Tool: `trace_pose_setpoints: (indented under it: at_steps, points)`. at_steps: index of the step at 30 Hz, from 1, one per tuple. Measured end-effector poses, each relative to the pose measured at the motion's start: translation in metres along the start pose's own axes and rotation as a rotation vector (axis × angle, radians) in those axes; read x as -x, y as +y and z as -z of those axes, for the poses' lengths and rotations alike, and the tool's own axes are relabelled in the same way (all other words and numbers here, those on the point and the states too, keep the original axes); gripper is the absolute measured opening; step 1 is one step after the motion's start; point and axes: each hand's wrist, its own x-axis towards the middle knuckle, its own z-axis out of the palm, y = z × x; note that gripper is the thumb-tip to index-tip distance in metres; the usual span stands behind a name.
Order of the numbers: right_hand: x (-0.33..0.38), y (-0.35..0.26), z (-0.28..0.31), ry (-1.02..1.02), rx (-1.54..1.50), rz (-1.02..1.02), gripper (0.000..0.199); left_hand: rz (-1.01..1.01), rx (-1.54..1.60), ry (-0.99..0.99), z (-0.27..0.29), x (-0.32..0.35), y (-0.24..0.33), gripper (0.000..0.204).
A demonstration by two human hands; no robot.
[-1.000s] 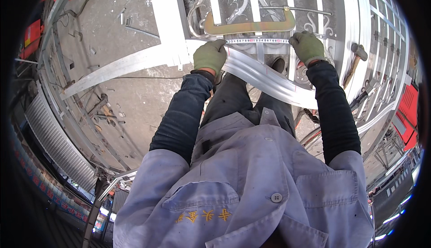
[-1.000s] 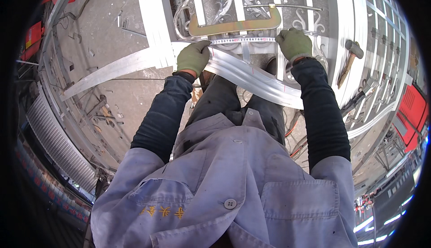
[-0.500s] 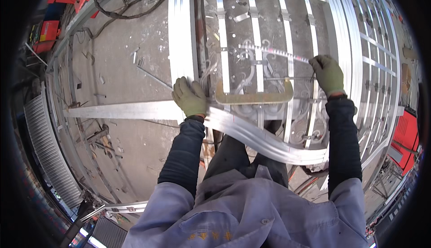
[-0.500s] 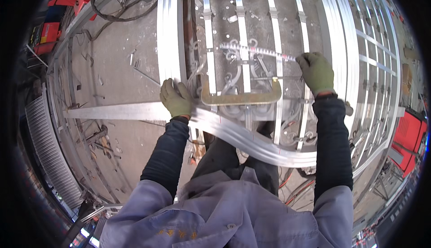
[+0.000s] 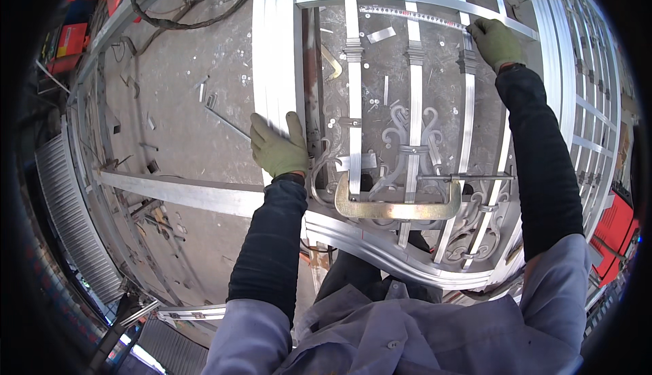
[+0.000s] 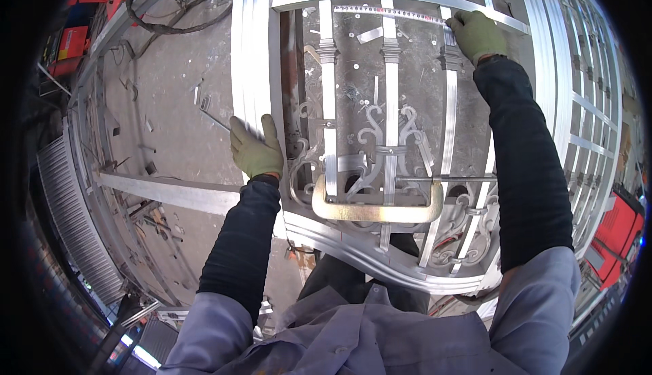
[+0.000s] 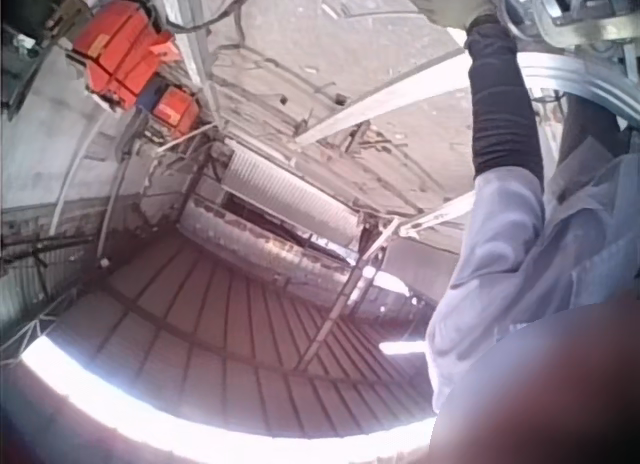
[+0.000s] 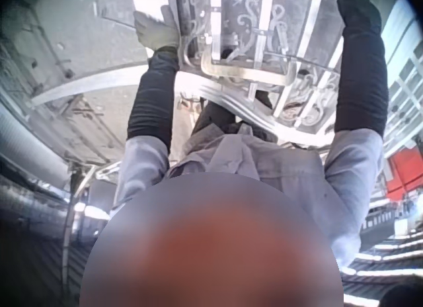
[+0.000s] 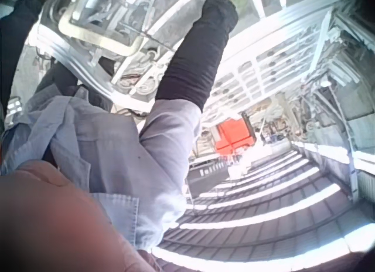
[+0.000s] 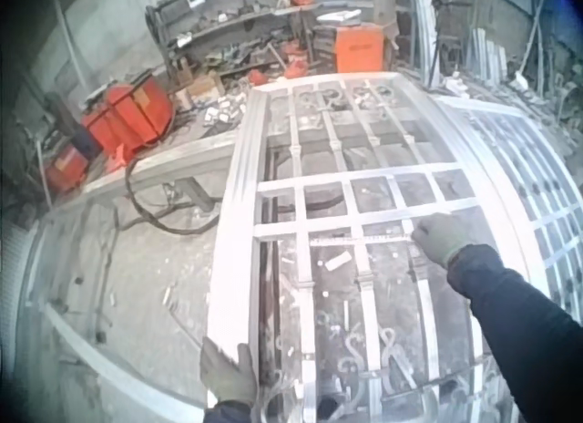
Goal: The person uses a metal bending tool to shape a curved aluminum profile, repeatedly measuring with a tape measure and adjusting the bend. The person also uses a hammer to tap the profile into place on a larger metal frame structure.
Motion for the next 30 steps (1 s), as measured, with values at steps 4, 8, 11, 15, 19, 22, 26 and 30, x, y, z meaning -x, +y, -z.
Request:
trace_pose_setpoints:
  at_steps: [4,8,11,15,19,22,26,30]
  points:
    - [-0.027,0.003,-0.007,0.009,0.029,0.092,0.046,-0.027,-0.023,0.01,-0.002,-0.002,-0.002,0.102]
    - [-0.044,0.003,-0.004,-0.074,0.036,0.096,0.047,-0.044,-0.028,0.016,-0.006,-0.003,-0.002,0.099]
    - [-0.049,0.007,-0.01,-0.042,0.036,0.117,0.047,-0.048,-0.013,0.001,-0.004,-0.004,-0.002,0.101]
    - [-0.051,0.008,-0.011,-0.014,0.048,0.118,0.046,-0.017,-0.03,-0.024,-0.004,-0.004,0.001,0.102]
    - [-0.05,0.006,-0.01,-0.001,0.05,0.133,0.043,-0.02,-0.033,-0.017,-0.005,-0.003,0.0,0.102]
    - [-0.049,0.008,-0.013,0.031,0.072,0.151,0.042,-0.017,-0.026,-0.023,-0.005,-0.001,-0.001,0.103]
    - [-0.048,0.01,-0.016,0.068,0.081,0.172,0.042,-0.018,-0.022,-0.01,-0.007,-0.001,-0.001,0.103]
    - [-0.047,0.008,-0.018,0.075,0.101,0.16,0.041,-0.024,-0.041,-0.004,-0.007,-0.001,-0.001,0.104]
